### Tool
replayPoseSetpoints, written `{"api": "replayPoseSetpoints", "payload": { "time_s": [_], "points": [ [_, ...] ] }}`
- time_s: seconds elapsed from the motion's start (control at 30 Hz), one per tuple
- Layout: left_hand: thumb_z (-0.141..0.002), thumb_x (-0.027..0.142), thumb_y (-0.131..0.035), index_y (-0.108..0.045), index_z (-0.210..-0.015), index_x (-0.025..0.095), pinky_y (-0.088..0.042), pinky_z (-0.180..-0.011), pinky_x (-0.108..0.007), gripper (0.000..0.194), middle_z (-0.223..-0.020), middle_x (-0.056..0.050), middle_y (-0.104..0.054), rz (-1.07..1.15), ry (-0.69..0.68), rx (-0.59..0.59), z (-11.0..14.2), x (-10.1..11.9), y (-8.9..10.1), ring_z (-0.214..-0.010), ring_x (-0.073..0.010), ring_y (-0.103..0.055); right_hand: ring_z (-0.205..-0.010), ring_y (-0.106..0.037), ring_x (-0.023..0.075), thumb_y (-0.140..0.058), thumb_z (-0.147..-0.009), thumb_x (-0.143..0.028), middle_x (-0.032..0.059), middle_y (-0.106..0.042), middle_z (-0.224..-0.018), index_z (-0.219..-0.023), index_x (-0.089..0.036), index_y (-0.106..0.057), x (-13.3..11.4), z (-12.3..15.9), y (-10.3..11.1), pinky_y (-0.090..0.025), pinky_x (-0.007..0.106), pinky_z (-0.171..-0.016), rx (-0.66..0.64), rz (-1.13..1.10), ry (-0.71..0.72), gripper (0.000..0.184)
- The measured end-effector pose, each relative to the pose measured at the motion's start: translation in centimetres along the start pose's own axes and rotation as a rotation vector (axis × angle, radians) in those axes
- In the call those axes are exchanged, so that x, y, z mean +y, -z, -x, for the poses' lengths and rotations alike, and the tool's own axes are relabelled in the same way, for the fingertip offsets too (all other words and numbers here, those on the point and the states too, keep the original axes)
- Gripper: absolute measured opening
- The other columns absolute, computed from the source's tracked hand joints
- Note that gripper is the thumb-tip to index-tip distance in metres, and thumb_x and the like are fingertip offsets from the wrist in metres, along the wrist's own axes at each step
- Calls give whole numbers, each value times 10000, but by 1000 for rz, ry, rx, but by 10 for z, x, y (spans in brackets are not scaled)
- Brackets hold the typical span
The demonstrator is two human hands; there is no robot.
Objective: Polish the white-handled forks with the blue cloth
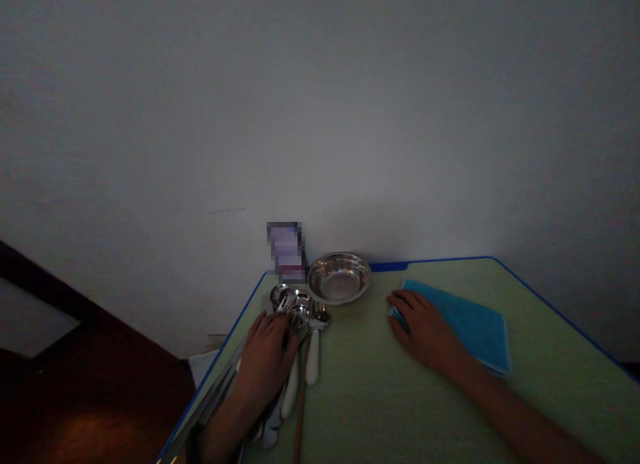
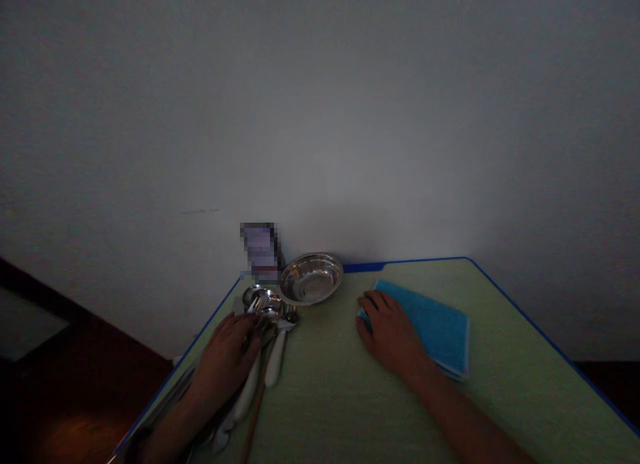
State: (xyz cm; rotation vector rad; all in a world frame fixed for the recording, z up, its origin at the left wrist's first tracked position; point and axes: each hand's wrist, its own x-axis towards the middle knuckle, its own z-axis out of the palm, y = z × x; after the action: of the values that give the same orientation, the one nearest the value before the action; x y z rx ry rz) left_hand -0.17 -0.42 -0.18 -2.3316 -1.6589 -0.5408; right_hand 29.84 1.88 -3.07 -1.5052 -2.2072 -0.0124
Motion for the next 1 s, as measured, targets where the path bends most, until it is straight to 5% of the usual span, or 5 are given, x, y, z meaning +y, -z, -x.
{"api": "replayPoseSetpoints", "payload": {
  "time_s": [0.2,0.47,0.8,1.0],
  "points": [
    [-835,288,-494,-540,-776,220,-386,-943,-467,102,-946,-47,-657,18,-24,11,-2,5,4,-910,-245,-588,-1126,-469,239,-406,-855,-294,117,-546,-1195,-1168,-161,-540,1,1,0,-395,430,-957,33,-22,16,366],
    [-855,352,-454,-527,-1078,196,-425,-864,-463,282,-1166,-111,-566,-129,67,18,0,-15,9,-1049,-290,-532,-1140,-452,242,-395,-860,-307,109,-525,-1225,-1191,-152,-528,2,0,0,-374,421,-982,-12,1,4,388],
    [-875,289,-388,-575,-1066,173,-451,-893,-436,292,-1112,-110,-585,-22,27,-105,-2,-25,11,-1020,-265,-548,-1151,-447,237,-396,-861,-325,112,-529,-1222,-1198,-154,-525,3,1,-1,-371,417,-987,-4,0,9,399],
    [-871,246,-382,-543,-1105,146,-493,-803,-391,301,-1069,-121,-561,-47,177,-297,1,-30,21,-917,-249,-605,-1146,-455,236,-382,-866,-331,118,-533,-1215,-1191,-154,-530,3,0,-1,-376,426,-982,-6,-1,19,399]
  ]
}}
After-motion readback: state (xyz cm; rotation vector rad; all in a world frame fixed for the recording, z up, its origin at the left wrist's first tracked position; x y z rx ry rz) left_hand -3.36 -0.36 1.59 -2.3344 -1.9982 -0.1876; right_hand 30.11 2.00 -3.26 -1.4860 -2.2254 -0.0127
